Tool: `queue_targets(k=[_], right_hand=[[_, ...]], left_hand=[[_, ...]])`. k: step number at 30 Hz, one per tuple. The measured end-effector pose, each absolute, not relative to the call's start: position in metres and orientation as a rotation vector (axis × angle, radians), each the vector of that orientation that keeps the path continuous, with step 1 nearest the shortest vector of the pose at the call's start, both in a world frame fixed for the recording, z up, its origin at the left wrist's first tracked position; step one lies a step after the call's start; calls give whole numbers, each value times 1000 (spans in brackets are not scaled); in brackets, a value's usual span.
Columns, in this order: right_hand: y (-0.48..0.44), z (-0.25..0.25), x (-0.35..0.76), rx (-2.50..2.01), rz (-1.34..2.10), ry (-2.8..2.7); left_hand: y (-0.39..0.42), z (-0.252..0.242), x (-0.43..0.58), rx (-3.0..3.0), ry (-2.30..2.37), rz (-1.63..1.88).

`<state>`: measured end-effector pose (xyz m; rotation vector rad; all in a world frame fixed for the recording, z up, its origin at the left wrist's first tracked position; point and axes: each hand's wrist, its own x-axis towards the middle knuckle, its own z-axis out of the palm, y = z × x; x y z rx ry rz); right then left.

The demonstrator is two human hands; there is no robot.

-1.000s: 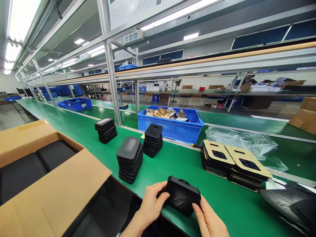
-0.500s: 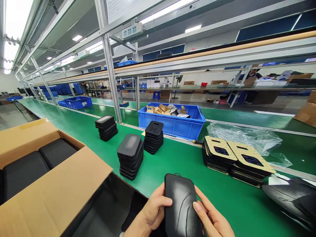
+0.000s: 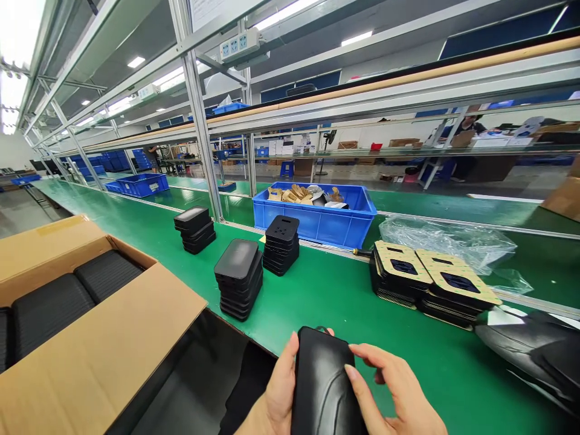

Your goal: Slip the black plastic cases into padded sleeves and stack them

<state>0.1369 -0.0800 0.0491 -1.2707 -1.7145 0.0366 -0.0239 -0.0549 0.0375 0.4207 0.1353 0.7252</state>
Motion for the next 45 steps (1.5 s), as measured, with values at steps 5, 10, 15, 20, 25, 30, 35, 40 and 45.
queue_targets(k=[5, 10, 15, 20, 25, 30, 35, 40, 45], right_hand=[[-74, 62, 119, -1072, 31, -1794], [-73, 62, 110, -969, -40, -1809], [-77, 53, 110, -948, -160, -1822], [-79, 50, 106, -969, -188, -1780], [-81, 50, 101, -995, -194, -1716], [-77, 55, 104, -1082, 30, -1677], [-73, 54, 110, -1083, 205, -1647], [-76, 55, 111, -1119, -18, -1686], [-80, 50, 114, -1001, -154, -1838]], left_hand=[[-63, 46, -14, 449, 89, 844], [-66, 40, -14, 478, 124, 902], [-66, 37, -12, 546, 145, 901], [-68, 38, -11, 644, 248, 936], [-70, 35, -16, 721, 335, 947], [-74, 33, -19, 828, 469, 940], [-72, 35, -13, 673, 323, 983], [-70, 37, -14, 768, 392, 993], [-71, 35, -16, 796, 423, 970]])
